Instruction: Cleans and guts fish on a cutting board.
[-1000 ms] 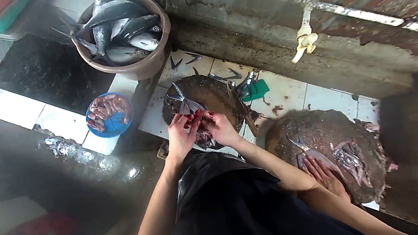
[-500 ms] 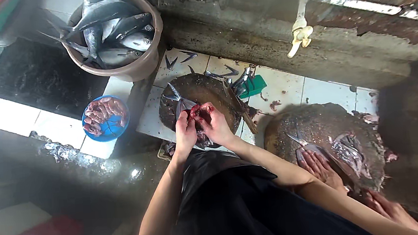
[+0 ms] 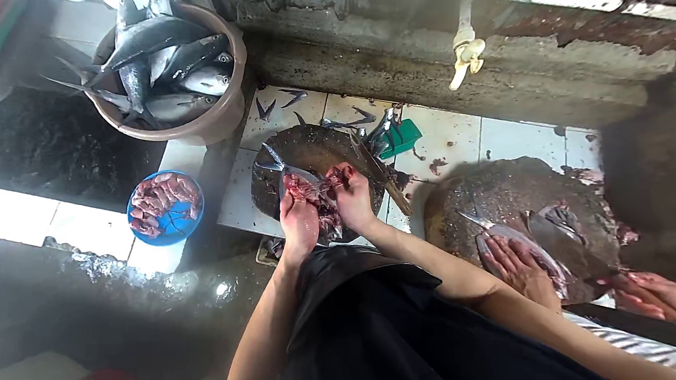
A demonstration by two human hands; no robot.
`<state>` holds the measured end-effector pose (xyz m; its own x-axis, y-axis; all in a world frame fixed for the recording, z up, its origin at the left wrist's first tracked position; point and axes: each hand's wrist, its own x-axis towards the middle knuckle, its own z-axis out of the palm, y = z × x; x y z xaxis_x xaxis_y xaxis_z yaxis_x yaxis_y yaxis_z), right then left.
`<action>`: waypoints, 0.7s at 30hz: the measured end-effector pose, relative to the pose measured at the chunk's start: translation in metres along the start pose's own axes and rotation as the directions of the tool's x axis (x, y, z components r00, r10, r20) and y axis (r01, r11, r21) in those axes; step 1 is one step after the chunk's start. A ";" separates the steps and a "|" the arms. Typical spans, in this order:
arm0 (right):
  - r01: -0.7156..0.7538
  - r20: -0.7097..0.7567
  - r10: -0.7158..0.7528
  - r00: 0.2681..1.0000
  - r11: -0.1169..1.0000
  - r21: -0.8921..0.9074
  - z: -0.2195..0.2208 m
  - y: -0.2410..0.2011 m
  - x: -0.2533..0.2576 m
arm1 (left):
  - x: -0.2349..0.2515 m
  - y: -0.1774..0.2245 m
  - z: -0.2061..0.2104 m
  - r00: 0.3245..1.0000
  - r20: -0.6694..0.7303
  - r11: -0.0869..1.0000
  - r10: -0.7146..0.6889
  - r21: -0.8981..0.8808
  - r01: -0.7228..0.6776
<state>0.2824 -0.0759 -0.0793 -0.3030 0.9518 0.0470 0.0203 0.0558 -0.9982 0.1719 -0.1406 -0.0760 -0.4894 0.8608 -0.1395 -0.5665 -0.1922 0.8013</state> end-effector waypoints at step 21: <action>-0.371 -0.316 0.198 0.928 0.572 -0.732 -0.200 0.051 0.045 | 0.020 0.158 -0.219 0.652 -0.211 0.272 0.728 0.962 0.008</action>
<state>0.4602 0.0299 -0.1211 0.0238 0.9895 -0.1423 0.8211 -0.1006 -0.5619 -0.0725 -0.2571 -0.0801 -0.8715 0.3224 0.3695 0.4802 0.4084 0.7763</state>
